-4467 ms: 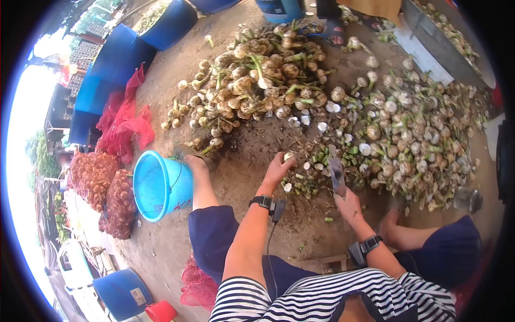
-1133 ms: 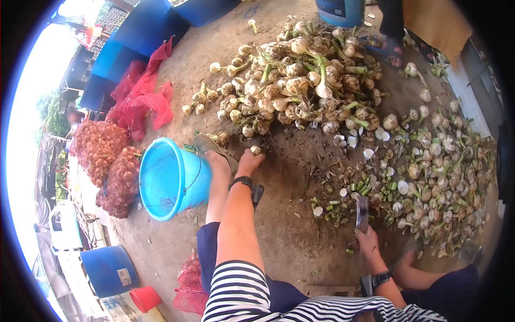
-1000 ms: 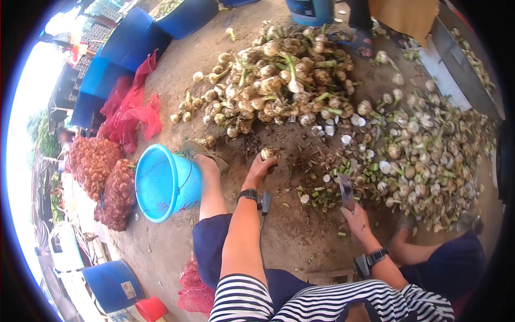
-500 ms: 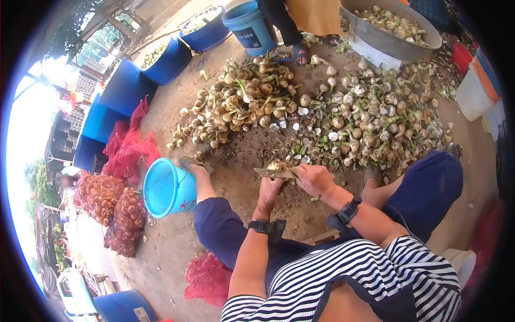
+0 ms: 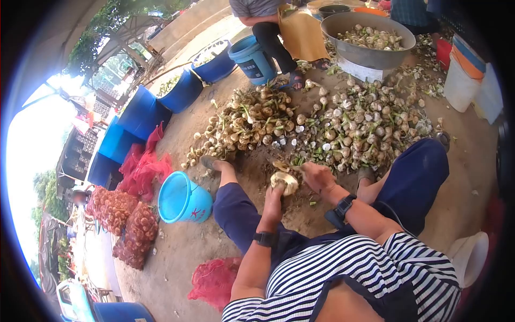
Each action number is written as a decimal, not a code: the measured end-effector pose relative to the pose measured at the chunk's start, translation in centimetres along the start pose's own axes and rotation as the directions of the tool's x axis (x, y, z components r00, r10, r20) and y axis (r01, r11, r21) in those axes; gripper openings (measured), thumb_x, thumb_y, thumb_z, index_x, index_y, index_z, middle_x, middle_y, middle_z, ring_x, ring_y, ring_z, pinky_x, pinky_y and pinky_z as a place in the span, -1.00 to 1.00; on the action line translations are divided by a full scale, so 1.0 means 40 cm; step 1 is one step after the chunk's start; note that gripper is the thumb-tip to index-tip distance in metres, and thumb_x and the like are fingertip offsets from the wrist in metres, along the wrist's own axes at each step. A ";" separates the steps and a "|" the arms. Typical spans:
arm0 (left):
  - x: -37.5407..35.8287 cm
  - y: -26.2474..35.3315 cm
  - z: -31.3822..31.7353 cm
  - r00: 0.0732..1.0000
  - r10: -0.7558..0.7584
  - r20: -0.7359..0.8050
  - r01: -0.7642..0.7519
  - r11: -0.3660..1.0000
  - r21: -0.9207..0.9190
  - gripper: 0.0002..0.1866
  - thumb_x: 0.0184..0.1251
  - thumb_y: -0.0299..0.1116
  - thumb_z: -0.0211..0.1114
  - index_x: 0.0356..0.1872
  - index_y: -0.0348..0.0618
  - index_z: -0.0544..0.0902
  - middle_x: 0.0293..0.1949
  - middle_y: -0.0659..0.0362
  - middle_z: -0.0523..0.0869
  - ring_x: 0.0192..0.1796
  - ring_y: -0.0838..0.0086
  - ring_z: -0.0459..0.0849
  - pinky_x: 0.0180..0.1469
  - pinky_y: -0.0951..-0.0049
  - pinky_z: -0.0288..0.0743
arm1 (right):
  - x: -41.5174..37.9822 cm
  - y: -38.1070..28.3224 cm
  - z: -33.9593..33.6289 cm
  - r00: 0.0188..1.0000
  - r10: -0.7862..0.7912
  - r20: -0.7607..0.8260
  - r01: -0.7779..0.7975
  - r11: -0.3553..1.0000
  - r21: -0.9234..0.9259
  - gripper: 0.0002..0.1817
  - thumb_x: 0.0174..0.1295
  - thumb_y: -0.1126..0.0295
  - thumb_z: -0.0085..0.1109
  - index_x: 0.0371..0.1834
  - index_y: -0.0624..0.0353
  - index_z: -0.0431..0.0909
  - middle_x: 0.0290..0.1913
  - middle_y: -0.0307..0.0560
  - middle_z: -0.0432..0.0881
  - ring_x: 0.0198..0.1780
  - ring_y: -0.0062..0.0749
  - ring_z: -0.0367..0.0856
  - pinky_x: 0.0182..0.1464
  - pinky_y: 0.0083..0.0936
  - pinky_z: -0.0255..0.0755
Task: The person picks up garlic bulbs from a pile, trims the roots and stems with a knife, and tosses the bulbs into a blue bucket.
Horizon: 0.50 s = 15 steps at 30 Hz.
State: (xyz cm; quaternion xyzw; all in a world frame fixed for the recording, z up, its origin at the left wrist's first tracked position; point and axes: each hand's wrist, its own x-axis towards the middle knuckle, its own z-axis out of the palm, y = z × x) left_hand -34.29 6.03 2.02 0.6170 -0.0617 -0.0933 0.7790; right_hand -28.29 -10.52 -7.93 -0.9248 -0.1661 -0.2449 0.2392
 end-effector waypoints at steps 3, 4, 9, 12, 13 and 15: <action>-0.045 0.043 0.023 0.982 0.097 0.164 -0.069 0.983 -0.172 -0.31 0.24 -0.05 0.32 0.29 -0.31 0.42 0.14 0.13 0.60 0.18 0.43 0.53 0.19 0.40 0.42 | -0.119 0.207 0.154 0.904 0.401 0.148 -0.416 0.905 0.091 -0.82 0.33 0.30 0.03 -0.29 0.18 0.51 -0.36 0.06 0.70 -0.36 -0.06 0.72 -0.36 -0.24 0.56; -0.019 0.048 0.014 0.976 0.088 0.197 -0.041 0.972 -0.230 -0.20 0.16 -0.06 0.43 0.35 -0.31 0.36 0.16 0.13 0.59 0.21 0.40 0.53 0.24 0.36 0.42 | -0.100 0.162 0.018 0.864 0.458 0.207 -0.465 0.885 -0.020 -0.77 0.34 0.26 0.05 -0.26 0.21 0.54 -0.36 0.08 0.69 -0.32 0.00 0.72 -0.32 -0.22 0.55; 0.079 0.100 -0.066 0.954 0.198 0.225 -0.278 0.862 0.424 -0.06 -0.10 -0.25 0.65 0.39 -0.17 0.37 0.18 0.11 0.53 0.25 0.27 0.50 0.36 0.31 0.32 | -0.048 0.115 -0.005 0.845 0.530 0.071 -0.483 0.700 0.526 -0.76 0.29 0.24 0.18 -0.16 0.19 0.58 -0.34 0.15 0.67 -0.28 0.04 0.68 -0.29 -0.20 0.52; 0.095 0.066 -0.102 0.985 0.147 0.090 -0.168 0.935 0.313 -0.13 0.03 -0.34 0.57 0.40 -0.12 0.31 0.15 0.12 0.54 0.22 0.25 0.53 0.30 0.34 0.38 | 0.017 0.024 -0.115 0.953 0.303 0.011 -0.292 0.907 0.302 -0.80 0.27 0.30 0.21 -0.16 0.17 0.58 -0.39 0.09 0.66 -0.35 0.03 0.67 -0.31 -0.20 0.53; 0.088 0.045 -0.097 0.992 0.121 0.024 -0.124 0.980 0.155 -0.16 0.08 -0.35 0.54 0.40 -0.10 0.29 0.15 0.11 0.54 0.21 0.26 0.53 0.27 0.35 0.42 | 0.030 0.012 -0.130 0.957 0.288 0.024 -0.281 0.907 0.315 -0.81 0.27 0.30 0.21 -0.16 0.17 0.58 -0.40 0.07 0.66 -0.36 0.02 0.67 -0.31 -0.20 0.54; 0.085 0.004 -0.095 0.994 -0.022 -0.104 0.010 0.994 -0.110 -0.28 0.25 -0.50 0.37 0.40 0.01 0.24 0.13 0.18 0.56 0.16 0.29 0.62 0.13 0.29 0.59 | 0.057 -0.011 -0.159 0.964 0.265 0.030 -0.259 0.902 0.346 -0.82 0.26 0.32 0.21 -0.17 0.16 0.58 -0.41 0.05 0.66 -0.38 0.01 0.67 -0.32 -0.21 0.55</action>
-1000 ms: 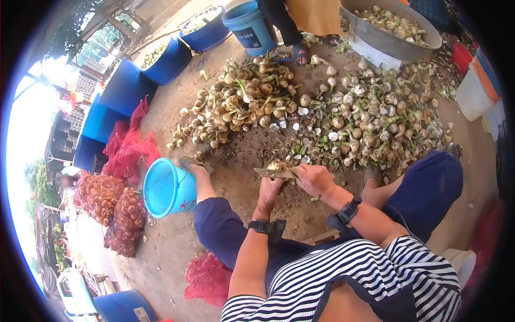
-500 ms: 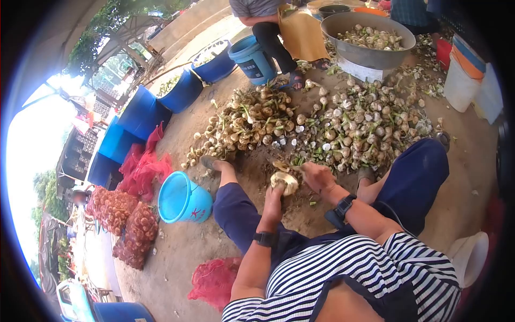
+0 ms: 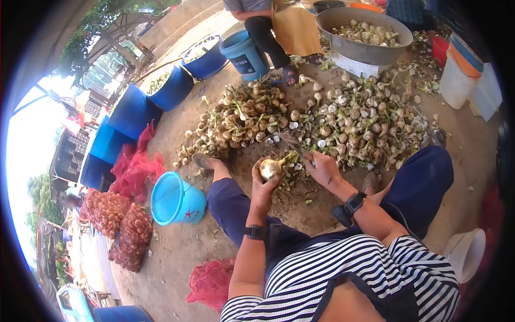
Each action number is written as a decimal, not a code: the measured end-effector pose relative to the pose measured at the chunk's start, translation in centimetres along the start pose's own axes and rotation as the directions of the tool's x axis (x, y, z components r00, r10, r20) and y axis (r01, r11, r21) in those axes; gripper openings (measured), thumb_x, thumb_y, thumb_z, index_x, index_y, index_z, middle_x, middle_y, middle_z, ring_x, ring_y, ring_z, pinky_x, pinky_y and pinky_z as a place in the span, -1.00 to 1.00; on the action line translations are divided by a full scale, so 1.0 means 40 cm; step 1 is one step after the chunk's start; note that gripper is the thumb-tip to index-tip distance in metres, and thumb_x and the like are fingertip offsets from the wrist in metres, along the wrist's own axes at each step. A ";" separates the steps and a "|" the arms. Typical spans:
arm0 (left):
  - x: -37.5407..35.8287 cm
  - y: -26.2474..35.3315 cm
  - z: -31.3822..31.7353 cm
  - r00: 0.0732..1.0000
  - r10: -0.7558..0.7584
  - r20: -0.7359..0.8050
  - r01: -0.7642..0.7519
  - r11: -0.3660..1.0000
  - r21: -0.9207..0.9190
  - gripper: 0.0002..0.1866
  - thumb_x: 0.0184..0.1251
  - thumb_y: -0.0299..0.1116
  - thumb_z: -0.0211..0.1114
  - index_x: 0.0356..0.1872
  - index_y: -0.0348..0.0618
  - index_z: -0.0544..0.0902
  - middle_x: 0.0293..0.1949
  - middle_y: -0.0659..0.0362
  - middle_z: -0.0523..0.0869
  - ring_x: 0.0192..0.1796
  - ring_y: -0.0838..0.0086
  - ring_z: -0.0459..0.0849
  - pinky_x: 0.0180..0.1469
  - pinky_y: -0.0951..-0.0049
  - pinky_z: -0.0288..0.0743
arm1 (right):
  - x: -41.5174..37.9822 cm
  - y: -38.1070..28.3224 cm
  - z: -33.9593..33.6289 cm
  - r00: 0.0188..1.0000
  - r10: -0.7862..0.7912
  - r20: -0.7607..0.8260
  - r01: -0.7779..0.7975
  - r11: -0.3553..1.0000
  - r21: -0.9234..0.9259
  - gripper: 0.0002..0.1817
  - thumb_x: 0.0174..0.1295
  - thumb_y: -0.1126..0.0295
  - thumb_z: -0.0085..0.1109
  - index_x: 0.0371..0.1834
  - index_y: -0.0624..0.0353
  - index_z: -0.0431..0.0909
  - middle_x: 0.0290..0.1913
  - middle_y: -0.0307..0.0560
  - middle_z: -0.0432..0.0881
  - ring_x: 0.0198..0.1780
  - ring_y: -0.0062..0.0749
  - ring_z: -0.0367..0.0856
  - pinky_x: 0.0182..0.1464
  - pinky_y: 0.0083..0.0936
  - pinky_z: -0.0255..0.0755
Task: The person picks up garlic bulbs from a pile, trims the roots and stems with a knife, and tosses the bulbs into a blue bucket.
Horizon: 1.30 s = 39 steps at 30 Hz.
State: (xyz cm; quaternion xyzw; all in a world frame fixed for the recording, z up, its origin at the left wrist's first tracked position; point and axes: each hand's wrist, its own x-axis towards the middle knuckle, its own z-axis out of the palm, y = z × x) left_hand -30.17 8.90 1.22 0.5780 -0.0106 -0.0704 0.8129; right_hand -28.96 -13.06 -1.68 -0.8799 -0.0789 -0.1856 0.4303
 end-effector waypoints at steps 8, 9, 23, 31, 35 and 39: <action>0.075 -0.156 0.031 0.992 -0.095 -0.084 0.046 0.889 -0.456 -0.43 0.27 -0.38 0.29 0.30 0.02 0.32 -0.01 0.11 0.63 -0.12 0.28 0.72 -0.12 0.37 0.63 | 0.009 0.144 0.065 0.970 0.150 0.190 -0.122 0.981 -0.151 -0.79 0.27 0.29 0.16 -0.18 0.20 0.57 -0.36 0.08 0.67 -0.31 0.12 0.66 -0.26 -0.12 0.55; 0.088 -0.155 0.045 0.993 -0.097 -0.071 0.053 0.885 -0.463 -0.43 0.27 -0.38 0.29 0.30 0.02 0.31 -0.01 0.10 0.63 -0.12 0.29 0.72 -0.11 0.37 0.63 | -0.023 0.238 0.102 0.898 0.311 0.311 -0.225 0.932 -0.283 -0.78 0.27 0.27 0.15 -0.18 0.20 0.56 -0.33 0.10 0.67 -0.27 0.14 0.66 -0.22 -0.08 0.55; 0.877 -0.101 0.348 0.796 0.133 0.591 -0.600 0.311 0.737 -0.05 0.13 -0.15 0.47 0.49 -0.23 0.15 0.29 -0.22 0.48 0.26 0.01 0.54 0.29 0.15 0.40 | -0.070 0.459 0.243 0.416 0.764 0.492 -0.884 0.467 0.024 -0.57 0.27 0.23 0.18 0.03 0.38 0.52 -0.39 0.03 0.64 -0.45 -0.32 0.63 -0.38 -0.29 0.48; 0.943 -0.288 -0.379 0.957 0.288 0.026 0.122 -0.485 0.866 -0.62 0.35 -0.47 0.05 0.18 -0.31 0.44 0.15 -0.14 0.58 0.24 0.00 0.51 0.29 0.08 0.38 | -0.092 0.545 0.253 0.377 0.808 0.452 -0.924 0.363 0.122 -0.73 0.25 0.33 0.21 -0.08 0.25 0.57 -0.44 -0.17 0.59 -0.51 -0.48 0.55 -0.45 -0.43 0.40; 1.047 -0.269 -0.384 0.983 -0.021 -0.182 0.145 -0.519 0.842 -0.84 0.39 -0.46 0.07 -0.11 -0.31 0.49 0.05 -0.12 0.66 0.17 0.07 0.60 0.14 0.19 0.51 | -0.076 0.546 0.243 0.417 0.799 0.434 -0.909 0.378 0.176 -0.71 0.23 0.33 0.22 -0.06 0.29 0.58 -0.30 -0.11 0.66 -0.34 -0.41 0.63 -0.28 -0.43 0.47; 1.023 -0.271 -0.367 0.949 -0.217 -0.227 0.152 -0.314 0.937 -0.74 0.32 -0.46 0.15 -0.03 -0.38 0.50 0.10 -0.18 0.64 0.22 0.03 0.57 0.18 0.14 0.49 | -0.064 0.532 0.227 0.458 0.802 0.384 -0.887 0.436 0.149 -0.69 0.28 0.29 0.19 -0.02 0.26 0.56 -0.42 -0.11 0.61 -0.41 -0.44 0.59 -0.35 -0.36 0.44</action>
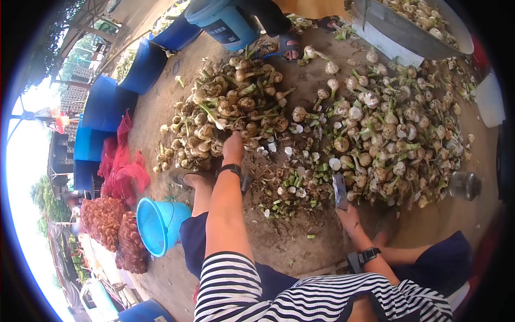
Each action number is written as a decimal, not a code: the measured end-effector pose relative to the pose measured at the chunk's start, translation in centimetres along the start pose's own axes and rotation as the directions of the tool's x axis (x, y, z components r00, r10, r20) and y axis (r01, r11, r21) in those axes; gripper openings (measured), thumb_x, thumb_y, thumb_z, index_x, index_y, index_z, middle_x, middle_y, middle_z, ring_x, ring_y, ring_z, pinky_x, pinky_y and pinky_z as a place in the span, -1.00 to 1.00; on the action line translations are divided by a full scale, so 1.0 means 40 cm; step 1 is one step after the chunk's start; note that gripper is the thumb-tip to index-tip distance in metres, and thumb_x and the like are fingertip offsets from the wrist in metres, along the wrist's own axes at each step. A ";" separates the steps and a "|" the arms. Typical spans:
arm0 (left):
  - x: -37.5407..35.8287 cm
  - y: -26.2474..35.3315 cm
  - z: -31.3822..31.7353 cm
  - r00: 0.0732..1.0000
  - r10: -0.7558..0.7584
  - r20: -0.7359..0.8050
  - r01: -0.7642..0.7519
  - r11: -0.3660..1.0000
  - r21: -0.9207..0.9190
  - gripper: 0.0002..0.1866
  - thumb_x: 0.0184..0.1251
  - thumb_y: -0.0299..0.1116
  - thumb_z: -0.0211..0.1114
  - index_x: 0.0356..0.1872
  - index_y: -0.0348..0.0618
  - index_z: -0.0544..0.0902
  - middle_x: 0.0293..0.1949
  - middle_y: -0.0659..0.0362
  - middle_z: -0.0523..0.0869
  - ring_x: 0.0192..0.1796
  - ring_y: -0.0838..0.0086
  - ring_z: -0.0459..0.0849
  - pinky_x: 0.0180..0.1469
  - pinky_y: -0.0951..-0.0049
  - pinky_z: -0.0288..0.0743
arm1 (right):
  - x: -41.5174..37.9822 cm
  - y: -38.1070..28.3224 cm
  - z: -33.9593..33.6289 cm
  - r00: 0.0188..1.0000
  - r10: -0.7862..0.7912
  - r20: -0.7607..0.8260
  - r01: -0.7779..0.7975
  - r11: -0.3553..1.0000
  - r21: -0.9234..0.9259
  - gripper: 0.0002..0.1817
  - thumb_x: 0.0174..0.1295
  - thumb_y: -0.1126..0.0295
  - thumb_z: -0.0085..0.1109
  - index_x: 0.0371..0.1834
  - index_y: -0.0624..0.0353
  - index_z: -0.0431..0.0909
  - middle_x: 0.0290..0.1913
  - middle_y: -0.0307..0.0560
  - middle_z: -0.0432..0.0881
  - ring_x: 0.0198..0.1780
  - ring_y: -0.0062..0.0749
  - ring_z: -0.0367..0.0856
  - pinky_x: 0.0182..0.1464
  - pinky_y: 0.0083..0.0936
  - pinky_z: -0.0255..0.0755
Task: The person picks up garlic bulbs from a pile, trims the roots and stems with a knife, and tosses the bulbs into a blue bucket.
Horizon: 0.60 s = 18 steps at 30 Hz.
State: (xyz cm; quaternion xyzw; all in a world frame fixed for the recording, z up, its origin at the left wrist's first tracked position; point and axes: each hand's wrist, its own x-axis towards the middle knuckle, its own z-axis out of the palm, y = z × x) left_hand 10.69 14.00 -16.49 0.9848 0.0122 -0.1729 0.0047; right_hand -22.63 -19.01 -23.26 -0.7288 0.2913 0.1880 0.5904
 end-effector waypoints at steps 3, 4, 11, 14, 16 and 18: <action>-0.129 0.030 0.110 0.980 0.194 -0.035 -0.176 0.779 -0.602 -0.43 0.20 -0.43 0.24 0.28 -0.32 0.41 0.13 -0.11 0.62 0.22 0.14 0.57 0.29 0.20 0.39 | -0.018 -0.021 -0.004 0.994 -0.100 -0.035 0.100 0.995 0.000 -0.68 0.28 0.28 0.18 -0.01 0.26 0.56 -0.40 -0.07 0.64 -0.40 -0.36 0.62 -0.33 -0.34 0.46; -0.195 0.074 0.118 0.971 0.231 0.063 -0.071 0.530 -0.845 -0.35 0.18 -0.41 0.26 0.36 -0.26 0.37 0.15 -0.05 0.62 0.21 0.19 0.57 0.31 0.25 0.36 | -0.023 -0.022 0.006 0.971 -0.225 -0.077 0.223 0.974 -0.037 -0.66 0.27 0.27 0.19 0.00 0.26 0.56 -0.39 -0.03 0.65 -0.40 -0.28 0.64 -0.33 -0.32 0.47; -0.608 0.239 0.135 0.958 0.275 0.080 0.002 0.271 -0.963 -0.33 0.23 -0.04 0.40 0.27 -0.24 0.46 0.10 0.12 0.62 0.08 0.43 0.57 0.16 0.38 0.43 | -0.148 -0.173 0.018 0.758 -0.648 -0.066 0.584 0.721 -0.372 -0.77 0.19 0.33 0.24 -0.16 0.20 0.55 -0.32 0.01 0.65 -0.37 0.01 0.65 -0.32 -0.20 0.53; -0.696 0.247 0.143 0.953 0.302 0.011 -0.096 0.340 -0.936 -0.41 0.22 0.00 0.39 0.09 -0.28 0.57 -0.09 0.15 0.69 -0.05 0.48 0.61 0.06 0.40 0.48 | -0.200 -0.208 0.029 0.539 -0.842 -0.021 0.750 0.492 -0.442 -0.84 0.17 0.39 0.25 -0.24 0.16 0.53 -0.36 -0.07 0.62 -0.40 -0.09 0.66 -0.36 -0.28 0.54; -0.735 0.235 0.141 0.941 0.339 0.001 -0.148 0.412 -0.899 -0.46 0.23 0.01 0.38 -0.01 -0.30 0.61 -0.15 0.17 0.71 -0.11 0.50 0.61 0.00 0.42 0.49 | -0.234 -0.215 0.034 0.453 -0.891 0.032 0.787 0.383 -0.485 -0.78 0.10 0.42 0.30 -0.20 0.13 0.54 -0.38 -0.09 0.57 -0.41 -0.17 0.66 -0.36 -0.37 0.55; -0.774 0.225 0.132 0.943 0.333 -0.008 -0.129 0.341 -0.931 -0.51 0.24 -0.03 0.39 -0.10 -0.32 0.64 -0.23 0.20 0.70 -0.20 0.54 0.60 -0.10 0.45 0.48 | -0.258 -0.216 0.042 0.421 -0.905 0.057 0.793 0.337 -0.508 -0.73 0.05 0.46 0.34 -0.15 0.17 0.56 -0.33 -0.09 0.60 -0.38 -0.18 0.66 -0.34 -0.38 0.56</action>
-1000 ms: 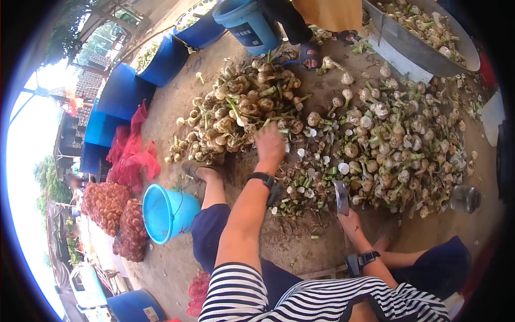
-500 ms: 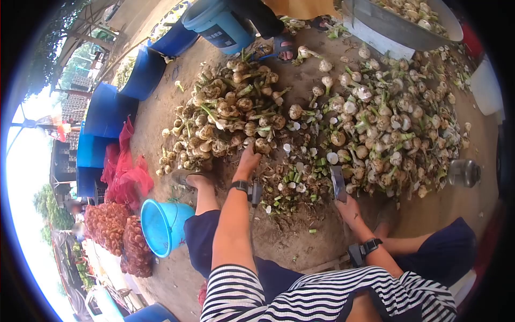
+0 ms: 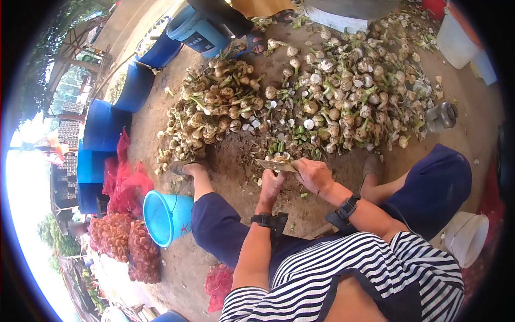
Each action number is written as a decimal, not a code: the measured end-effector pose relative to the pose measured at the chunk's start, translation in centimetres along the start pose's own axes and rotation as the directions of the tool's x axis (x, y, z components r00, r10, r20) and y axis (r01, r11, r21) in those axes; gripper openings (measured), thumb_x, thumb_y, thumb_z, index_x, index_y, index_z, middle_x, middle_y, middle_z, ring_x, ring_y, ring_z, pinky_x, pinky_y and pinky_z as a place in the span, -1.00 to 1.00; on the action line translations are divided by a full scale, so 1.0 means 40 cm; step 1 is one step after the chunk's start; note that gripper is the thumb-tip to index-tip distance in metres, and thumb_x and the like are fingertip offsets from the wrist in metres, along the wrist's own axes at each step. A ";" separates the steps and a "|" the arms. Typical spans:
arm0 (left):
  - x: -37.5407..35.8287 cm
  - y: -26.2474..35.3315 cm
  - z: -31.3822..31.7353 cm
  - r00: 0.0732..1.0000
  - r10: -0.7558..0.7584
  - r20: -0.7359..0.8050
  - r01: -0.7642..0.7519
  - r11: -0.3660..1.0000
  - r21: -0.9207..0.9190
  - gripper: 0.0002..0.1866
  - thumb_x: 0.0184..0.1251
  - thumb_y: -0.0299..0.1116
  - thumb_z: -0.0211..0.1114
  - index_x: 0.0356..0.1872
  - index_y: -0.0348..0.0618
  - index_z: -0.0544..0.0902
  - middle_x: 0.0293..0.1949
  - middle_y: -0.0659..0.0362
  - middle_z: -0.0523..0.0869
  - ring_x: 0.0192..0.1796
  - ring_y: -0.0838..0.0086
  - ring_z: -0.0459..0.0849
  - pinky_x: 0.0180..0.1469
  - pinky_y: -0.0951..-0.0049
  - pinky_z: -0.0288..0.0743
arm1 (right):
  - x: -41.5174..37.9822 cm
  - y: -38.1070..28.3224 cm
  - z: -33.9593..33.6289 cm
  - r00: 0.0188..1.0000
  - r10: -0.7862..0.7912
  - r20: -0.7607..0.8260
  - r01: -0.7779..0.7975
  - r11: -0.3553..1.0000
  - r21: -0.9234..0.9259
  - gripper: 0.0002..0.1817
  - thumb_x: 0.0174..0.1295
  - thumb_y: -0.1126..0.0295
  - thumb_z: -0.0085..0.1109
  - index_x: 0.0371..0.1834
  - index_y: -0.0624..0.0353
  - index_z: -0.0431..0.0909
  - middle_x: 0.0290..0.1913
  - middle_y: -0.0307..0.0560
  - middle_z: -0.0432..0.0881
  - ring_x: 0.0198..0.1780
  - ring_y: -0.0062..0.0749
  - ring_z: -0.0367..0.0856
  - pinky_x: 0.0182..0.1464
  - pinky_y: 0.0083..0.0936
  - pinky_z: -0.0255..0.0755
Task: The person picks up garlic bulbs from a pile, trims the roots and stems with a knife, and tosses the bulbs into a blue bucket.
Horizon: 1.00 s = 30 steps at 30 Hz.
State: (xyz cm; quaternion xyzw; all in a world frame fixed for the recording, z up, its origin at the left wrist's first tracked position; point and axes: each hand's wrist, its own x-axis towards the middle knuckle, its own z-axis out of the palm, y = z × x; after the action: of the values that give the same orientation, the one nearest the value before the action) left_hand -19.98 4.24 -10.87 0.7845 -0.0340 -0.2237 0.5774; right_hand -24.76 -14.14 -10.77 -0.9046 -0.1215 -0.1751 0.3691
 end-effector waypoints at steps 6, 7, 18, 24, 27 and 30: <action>-0.110 0.102 0.044 0.990 0.139 -0.027 -0.142 0.967 -0.210 -0.41 0.12 -0.08 0.46 0.05 -0.34 0.57 -0.22 0.26 0.67 -0.18 0.54 0.57 -0.07 0.44 0.48 | -0.094 0.132 0.094 0.951 0.270 0.149 -0.238 0.950 -0.202 -0.84 0.17 0.40 0.21 -0.22 0.15 0.51 -0.33 -0.02 0.62 -0.35 -0.11 0.67 -0.32 -0.30 0.57; -0.123 0.134 0.060 0.975 0.222 0.014 -0.214 0.952 -0.219 -0.37 0.09 -0.08 0.48 0.07 -0.34 0.57 -0.15 0.23 0.66 -0.12 0.52 0.57 -0.03 0.42 0.47 | -0.122 0.178 0.085 0.881 0.424 0.211 -0.372 0.895 -0.247 -0.87 0.22 0.38 0.15 -0.23 0.17 0.50 -0.31 0.06 0.65 -0.31 -0.03 0.68 -0.30 -0.25 0.57; -0.097 0.070 -0.028 0.989 0.011 -0.148 -0.069 0.919 -0.388 -0.39 0.18 -0.38 0.40 0.26 -0.11 0.38 -0.08 0.19 0.58 -0.11 0.42 0.61 0.02 0.44 0.53 | 0.037 0.011 -0.061 0.954 0.300 -0.003 -0.294 0.939 0.175 -0.82 0.22 0.37 0.21 -0.18 0.19 0.52 -0.35 0.07 0.65 -0.38 0.04 0.65 -0.33 -0.20 0.52; -0.049 0.037 0.027 0.990 -0.085 -0.110 -0.019 0.703 -0.711 -0.52 0.33 -0.39 0.27 0.21 -0.06 0.31 -0.08 0.17 0.57 -0.16 0.50 0.64 -0.13 0.50 0.56 | 0.063 0.024 -0.058 0.983 0.174 -0.052 -0.167 0.979 0.119 -0.81 0.16 0.44 0.27 -0.19 0.21 0.51 -0.38 0.11 0.63 -0.36 0.08 0.64 -0.33 -0.21 0.53; -0.002 0.088 0.025 0.998 -0.014 -0.055 -0.029 0.711 -0.703 -0.50 0.32 -0.39 0.27 0.23 -0.10 0.29 -0.04 0.16 0.55 -0.16 0.50 0.64 -0.14 0.51 0.58 | -0.087 0.199 0.055 0.646 0.669 0.367 -0.622 0.740 -0.254 -0.71 0.21 0.27 0.15 -0.14 0.27 0.51 -0.25 0.22 0.66 -0.17 0.24 0.62 -0.11 0.00 0.49; 0.136 0.200 0.061 0.996 -0.002 -0.088 -0.041 0.873 -0.486 -0.15 0.27 -0.30 0.33 0.49 -0.27 0.04 0.19 -0.06 0.48 0.12 0.29 0.61 0.18 0.35 0.55 | -0.114 0.213 0.085 0.510 0.713 0.481 -0.763 0.633 -0.131 -0.72 0.29 0.29 0.06 -0.16 0.33 0.50 -0.25 0.25 0.65 -0.16 0.14 0.65 -0.14 -0.02 0.49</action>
State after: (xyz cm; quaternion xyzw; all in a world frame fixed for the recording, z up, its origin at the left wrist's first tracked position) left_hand -14.42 -2.26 -5.75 0.6223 0.0404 -0.1851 0.7595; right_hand -25.14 -18.08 -20.22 -0.8627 0.1773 0.2403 0.4082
